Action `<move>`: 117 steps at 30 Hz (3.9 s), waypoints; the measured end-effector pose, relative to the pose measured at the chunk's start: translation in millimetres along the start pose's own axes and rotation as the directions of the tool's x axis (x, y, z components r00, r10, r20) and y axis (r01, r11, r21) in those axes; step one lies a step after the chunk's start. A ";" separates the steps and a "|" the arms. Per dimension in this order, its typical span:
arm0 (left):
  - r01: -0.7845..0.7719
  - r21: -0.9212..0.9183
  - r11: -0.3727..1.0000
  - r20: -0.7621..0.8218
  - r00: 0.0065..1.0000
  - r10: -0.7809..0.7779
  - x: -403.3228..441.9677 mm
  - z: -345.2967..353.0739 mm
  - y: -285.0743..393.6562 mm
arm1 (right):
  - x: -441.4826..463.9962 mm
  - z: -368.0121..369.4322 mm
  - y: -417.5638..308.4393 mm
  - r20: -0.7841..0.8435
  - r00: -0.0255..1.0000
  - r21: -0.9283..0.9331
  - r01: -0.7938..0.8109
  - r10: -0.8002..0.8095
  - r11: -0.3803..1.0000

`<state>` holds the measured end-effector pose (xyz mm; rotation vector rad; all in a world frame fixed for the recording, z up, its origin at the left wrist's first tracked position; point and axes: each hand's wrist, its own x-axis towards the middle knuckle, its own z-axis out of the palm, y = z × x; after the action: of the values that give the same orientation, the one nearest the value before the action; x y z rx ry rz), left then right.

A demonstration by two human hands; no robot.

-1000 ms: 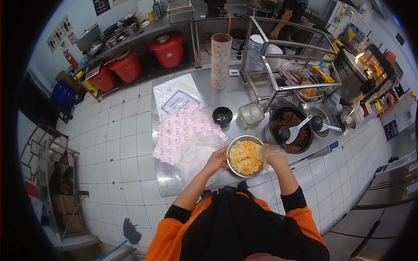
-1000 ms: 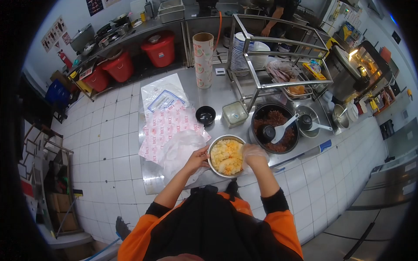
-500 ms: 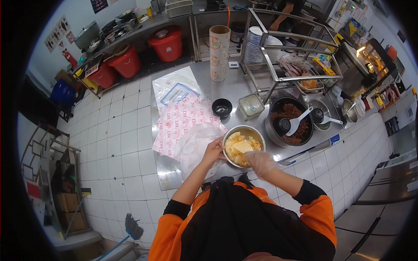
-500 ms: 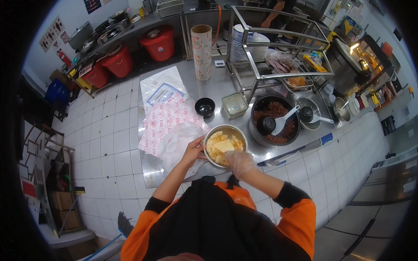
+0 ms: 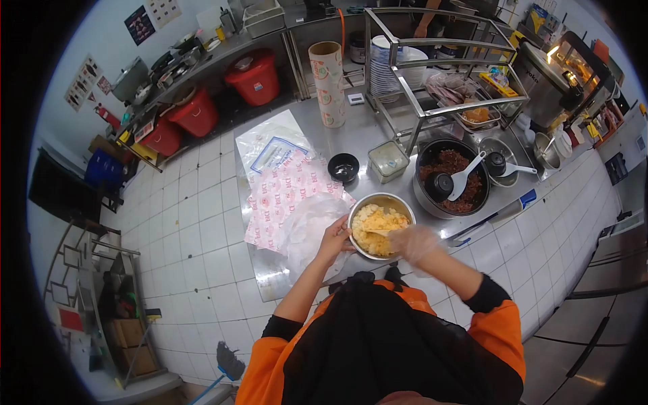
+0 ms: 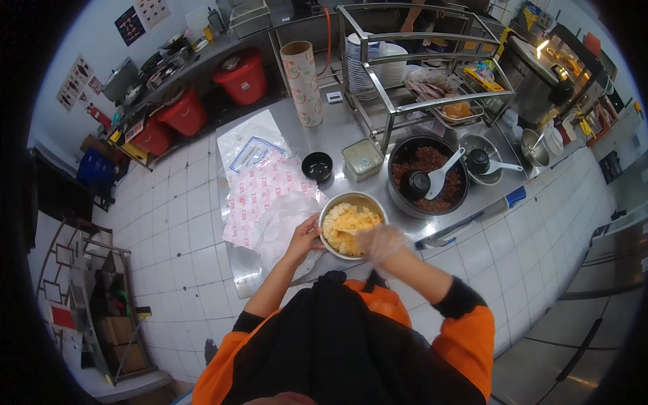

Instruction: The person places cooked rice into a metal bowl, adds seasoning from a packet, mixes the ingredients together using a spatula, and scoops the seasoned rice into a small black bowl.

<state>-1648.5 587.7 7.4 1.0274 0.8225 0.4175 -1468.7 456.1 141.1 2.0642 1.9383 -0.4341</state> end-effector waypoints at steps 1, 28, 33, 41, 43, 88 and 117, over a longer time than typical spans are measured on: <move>0.002 0.003 1.000 0.007 1.000 -0.002 0.7 -2.6 -2.0 | 0.6 -1.7 15.4 -0.011 0.999 -0.046 0.034 -0.035 0.998; -0.109 0.214 0.971 -0.035 0.992 0.119 5.8 6.8 7.0 | -6.0 -22.9 0.1 -0.153 0.973 0.209 -0.141 0.175 0.968; -0.123 0.236 0.964 -0.004 0.992 0.127 12.0 2.7 -0.6 | 47.8 31.1 2.8 0.078 0.933 0.230 -0.360 0.352 0.904; -0.070 0.168 0.983 0.000 0.997 0.071 -0.7 4.4 -2.8 | 67.0 15.6 36.9 0.198 0.934 0.198 -0.336 0.298 0.921; -0.051 0.165 0.985 0.012 0.999 0.050 0.5 4.6 9.4 | 76.9 40.0 34.0 0.156 0.916 0.137 -0.390 0.369 0.911; -0.025 -0.252 0.967 -0.061 0.998 0.010 -16.0 3.6 -20.1 | 32.7 1.0 -6.9 -0.202 0.933 0.081 -0.287 0.298 0.954; -0.131 0.208 0.969 -0.043 0.989 0.143 -0.8 -11.0 12.5 | 48.6 31.6 -2.3 0.087 0.947 0.191 -0.319 0.308 0.928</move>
<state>-1656.7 599.6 15.8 1.2731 0.8620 0.4893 -1469.1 488.2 92.7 2.4083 1.5457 -0.6288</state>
